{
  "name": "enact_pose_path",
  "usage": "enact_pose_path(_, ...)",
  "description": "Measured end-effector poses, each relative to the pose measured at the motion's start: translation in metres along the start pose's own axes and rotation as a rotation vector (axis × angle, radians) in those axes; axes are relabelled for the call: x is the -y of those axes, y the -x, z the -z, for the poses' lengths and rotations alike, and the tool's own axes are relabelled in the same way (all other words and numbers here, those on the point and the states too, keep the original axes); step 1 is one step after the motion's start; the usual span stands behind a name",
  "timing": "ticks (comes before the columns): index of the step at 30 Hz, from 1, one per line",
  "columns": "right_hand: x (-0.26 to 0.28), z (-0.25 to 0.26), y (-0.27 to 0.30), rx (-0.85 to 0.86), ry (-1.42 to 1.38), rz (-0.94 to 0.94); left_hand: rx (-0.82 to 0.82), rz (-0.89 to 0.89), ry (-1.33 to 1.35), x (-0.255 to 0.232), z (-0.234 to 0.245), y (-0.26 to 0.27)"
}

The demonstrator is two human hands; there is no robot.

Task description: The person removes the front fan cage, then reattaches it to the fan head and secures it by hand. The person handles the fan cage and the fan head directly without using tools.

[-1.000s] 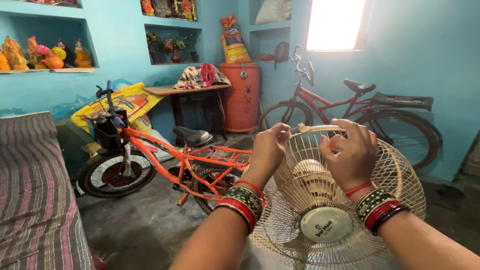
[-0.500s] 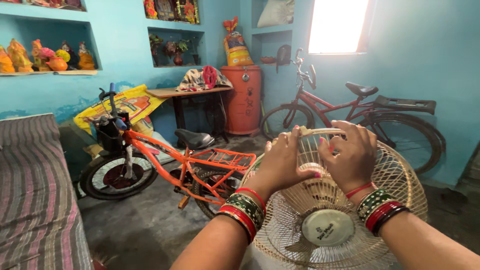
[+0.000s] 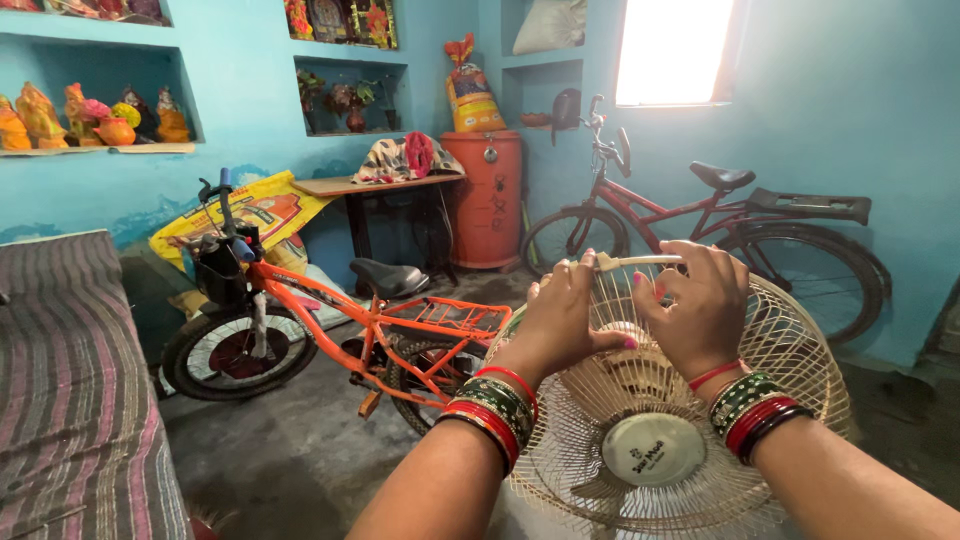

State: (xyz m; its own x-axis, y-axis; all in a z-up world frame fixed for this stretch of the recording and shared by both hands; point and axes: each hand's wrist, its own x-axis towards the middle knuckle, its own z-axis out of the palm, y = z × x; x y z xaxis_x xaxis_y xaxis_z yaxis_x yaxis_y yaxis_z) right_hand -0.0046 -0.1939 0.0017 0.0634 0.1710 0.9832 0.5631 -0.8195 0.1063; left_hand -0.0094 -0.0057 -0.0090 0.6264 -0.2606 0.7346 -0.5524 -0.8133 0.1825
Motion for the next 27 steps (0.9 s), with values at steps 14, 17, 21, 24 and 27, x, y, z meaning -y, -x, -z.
enact_pose_path(14, -0.016, -0.005, 0.01, 0.08, -0.112, -0.119, 0.123, 0.066, 0.0, -0.012, 0.016, -0.005)
enact_pose_path(17, -0.022, 0.004, 0.028, 0.038, -0.21, -0.086, 0.162, 0.089, 0.008, -0.008, 0.016, -0.003)
enact_pose_path(21, -0.046, 0.014, 0.046, 0.078, 0.016, -0.133, 0.15, 0.085, 0.027, -0.005, 0.011, -0.001)
enact_pose_path(24, -0.068, 0.018, 0.057, 0.104, 0.017, -0.233, 0.139, 0.068, 0.03, -0.005, 0.008, -0.003)
enact_pose_path(27, -0.086, 0.017, 0.07, 0.109, 0.032, -0.394, 0.141, 0.058, 0.042, -0.003, 0.008, -0.004)
